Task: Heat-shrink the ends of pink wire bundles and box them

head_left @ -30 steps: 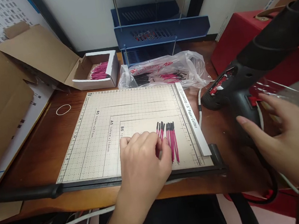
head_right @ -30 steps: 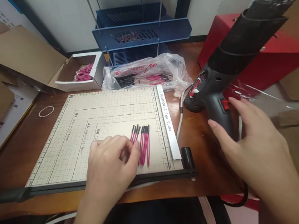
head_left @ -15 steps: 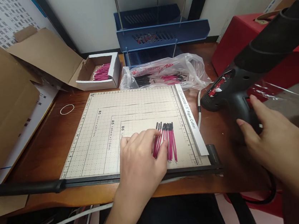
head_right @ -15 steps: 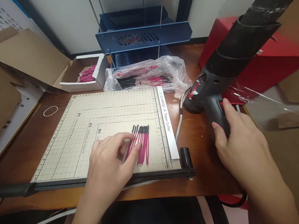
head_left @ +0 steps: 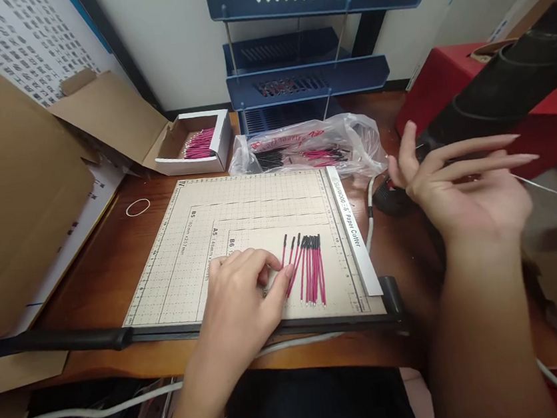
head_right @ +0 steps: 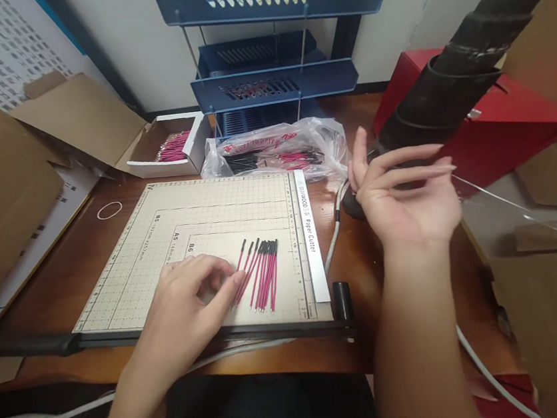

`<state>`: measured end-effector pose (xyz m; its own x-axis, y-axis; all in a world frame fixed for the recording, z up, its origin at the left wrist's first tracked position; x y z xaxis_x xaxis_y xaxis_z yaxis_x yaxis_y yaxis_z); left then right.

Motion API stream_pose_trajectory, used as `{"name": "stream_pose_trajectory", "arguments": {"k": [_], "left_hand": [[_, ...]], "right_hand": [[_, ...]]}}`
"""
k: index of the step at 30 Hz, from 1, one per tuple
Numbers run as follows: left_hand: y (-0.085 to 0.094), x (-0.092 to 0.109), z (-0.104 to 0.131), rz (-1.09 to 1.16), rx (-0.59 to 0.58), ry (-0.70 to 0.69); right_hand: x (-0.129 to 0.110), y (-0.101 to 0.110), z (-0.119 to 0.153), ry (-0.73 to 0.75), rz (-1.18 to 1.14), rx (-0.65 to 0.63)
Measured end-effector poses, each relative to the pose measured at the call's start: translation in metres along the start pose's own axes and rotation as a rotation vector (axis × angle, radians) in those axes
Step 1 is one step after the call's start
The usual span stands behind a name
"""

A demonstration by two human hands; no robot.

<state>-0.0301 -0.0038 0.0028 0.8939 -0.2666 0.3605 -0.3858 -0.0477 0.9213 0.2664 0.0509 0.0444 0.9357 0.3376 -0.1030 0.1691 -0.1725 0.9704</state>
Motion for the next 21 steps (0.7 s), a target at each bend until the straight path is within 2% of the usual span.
{"name": "stream_pose_trajectory", "arguments": {"k": [3, 5, 7, 8, 9, 10, 11, 13, 15, 17, 18, 21], "left_hand": [[0.000, -0.003, 0.001, 0.039, -0.006, -0.007], [-0.001, -0.004, 0.001, 0.045, -0.015, -0.015], [-0.001, -0.003, 0.000, 0.049, -0.022, -0.028], [-0.002, -0.003, 0.000, 0.047, -0.022, -0.033], [-0.002, -0.002, 0.001, 0.041, -0.016, -0.034], [-0.002, -0.001, 0.001, 0.037, 0.000, -0.036], [-0.002, 0.001, 0.002, 0.034, 0.027, -0.040], [-0.002, 0.009, 0.006, 0.020, 0.111, -0.075], [-0.004, 0.019, 0.013, -0.022, 0.186, -0.164], [-0.008, 0.028, 0.020, -0.086, 0.200, -0.285], [-0.010, 0.031, 0.023, -0.115, 0.189, -0.337], [-0.018, 0.034, 0.029, -0.181, 0.165, -0.389]], "right_hand": [[-0.012, 0.000, -0.012, 0.022, 0.447, -0.123], [-0.027, 0.000, -0.020, 0.087, 0.933, -0.282], [-0.044, -0.001, -0.025, 0.299, 1.561, -0.500], [-0.052, -0.003, -0.024, 0.492, 1.855, -0.661], [-0.059, -0.005, -0.022, 0.713, 2.107, -0.746], [-0.066, -0.004, -0.021, 0.783, 2.480, -0.701], [-0.072, -0.003, -0.018, 0.871, 2.760, -0.682], [-0.083, -0.002, -0.011, 0.941, 3.206, -0.749], [-0.089, 0.002, -0.003, 0.925, 3.550, -0.938], [-0.092, 0.007, 0.003, 0.859, 3.787, -1.203], [-0.092, 0.009, 0.006, 0.830, 3.853, -1.335], [-0.091, 0.012, 0.011, 0.794, 3.926, -1.586]]}}
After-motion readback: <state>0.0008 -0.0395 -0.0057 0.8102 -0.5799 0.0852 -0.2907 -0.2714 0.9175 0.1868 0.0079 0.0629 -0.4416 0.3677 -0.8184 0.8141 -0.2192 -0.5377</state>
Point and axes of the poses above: each hand's wrist, its own z-axis away from the middle knuckle, its own y-axis out of the back of the hand, x = y × z, the point moved 2 cm from there along -z, towards the middle knuckle, and after that the axes turned 13 degrees about -z, right-handed, at the moved point
